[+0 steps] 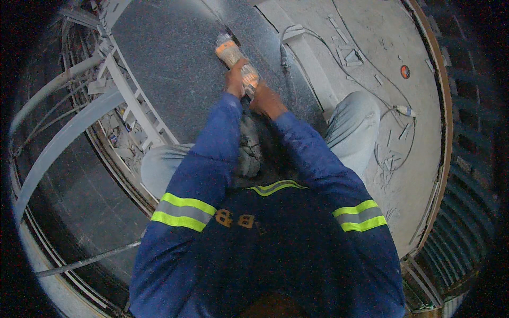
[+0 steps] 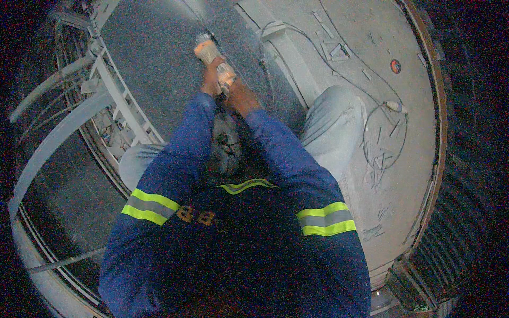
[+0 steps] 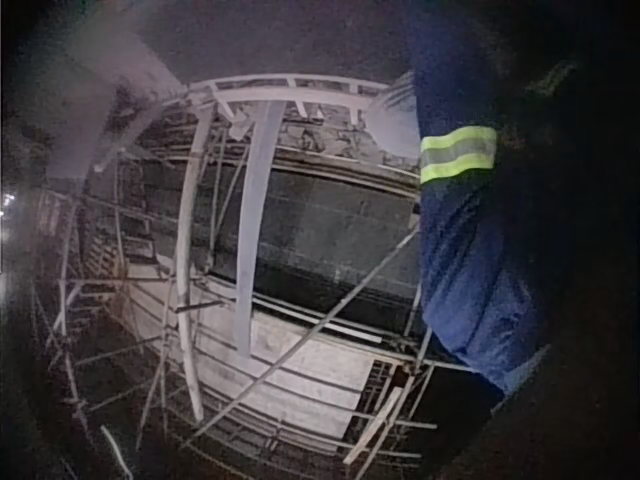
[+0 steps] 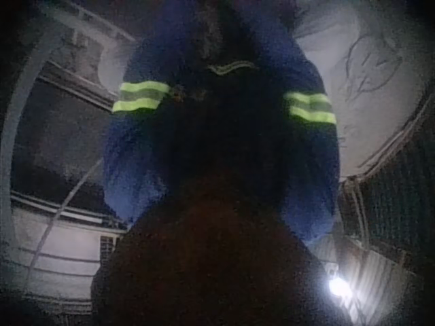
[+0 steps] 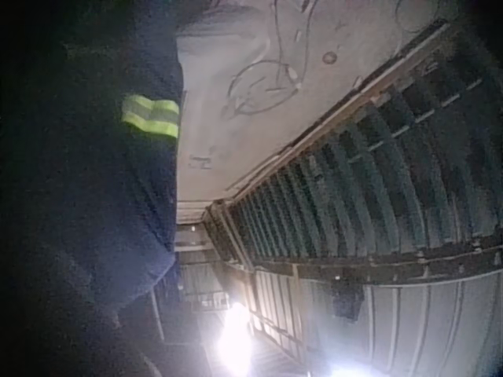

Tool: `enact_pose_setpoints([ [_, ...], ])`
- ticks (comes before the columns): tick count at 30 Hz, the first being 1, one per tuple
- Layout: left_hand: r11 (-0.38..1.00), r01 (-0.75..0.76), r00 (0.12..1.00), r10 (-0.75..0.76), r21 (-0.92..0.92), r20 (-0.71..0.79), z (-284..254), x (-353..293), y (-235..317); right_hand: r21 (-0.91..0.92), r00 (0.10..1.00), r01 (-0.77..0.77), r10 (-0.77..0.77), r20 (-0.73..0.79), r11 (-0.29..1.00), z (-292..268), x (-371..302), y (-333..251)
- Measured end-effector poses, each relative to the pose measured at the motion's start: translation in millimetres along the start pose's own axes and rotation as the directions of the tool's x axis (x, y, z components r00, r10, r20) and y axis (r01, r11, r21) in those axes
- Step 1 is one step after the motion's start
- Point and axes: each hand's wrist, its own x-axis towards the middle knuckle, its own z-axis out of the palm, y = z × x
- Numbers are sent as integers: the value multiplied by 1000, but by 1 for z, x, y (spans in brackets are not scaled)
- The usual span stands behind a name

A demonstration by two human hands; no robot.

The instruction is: The person kneels on a dark speckled floor and uses an orange power tool to grind or polish the surface. The tool is moved back and forth along a seam or edge, generating dust as the person works.

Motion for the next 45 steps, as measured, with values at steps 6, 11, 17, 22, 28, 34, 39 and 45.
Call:
enact_pose_setpoints([
  [6,998,-62,998,62,-23,11,4,-17,-16,-18,1000,17,-18,-25,1000,-4,-22,4],
  [11,999,-44,999,44,-7,32,-8,3,-10,34,998,51,-50,-35,998,1,-13,1],
  [17,1000,-12,998,10,22,63,0,1,4,25,998,26,-25,-59,999,8,8,3],
  [22,996,-86,996,86,-19,-3,5,-24,-6,7,1000,-18,18,-24,1000,5,-11,7],
  [28,998,-39,999,40,-56,15,6,-26,-11,2,999,-41,41,5,999,0,-21,10],
  [34,998,-64,995,63,4,80,-7,9,-6,13,1000,14,-14,-4,1000,0,-4,-3],
  [39,999,-47,997,45,22,62,1,-4,-1,8,1000,24,-24,18,1000,1,2,1],
  [45,998,-45,999,46,33,-29,4,-17,-18,-53,999,17,-19,-31,998,4,-19,13],
])
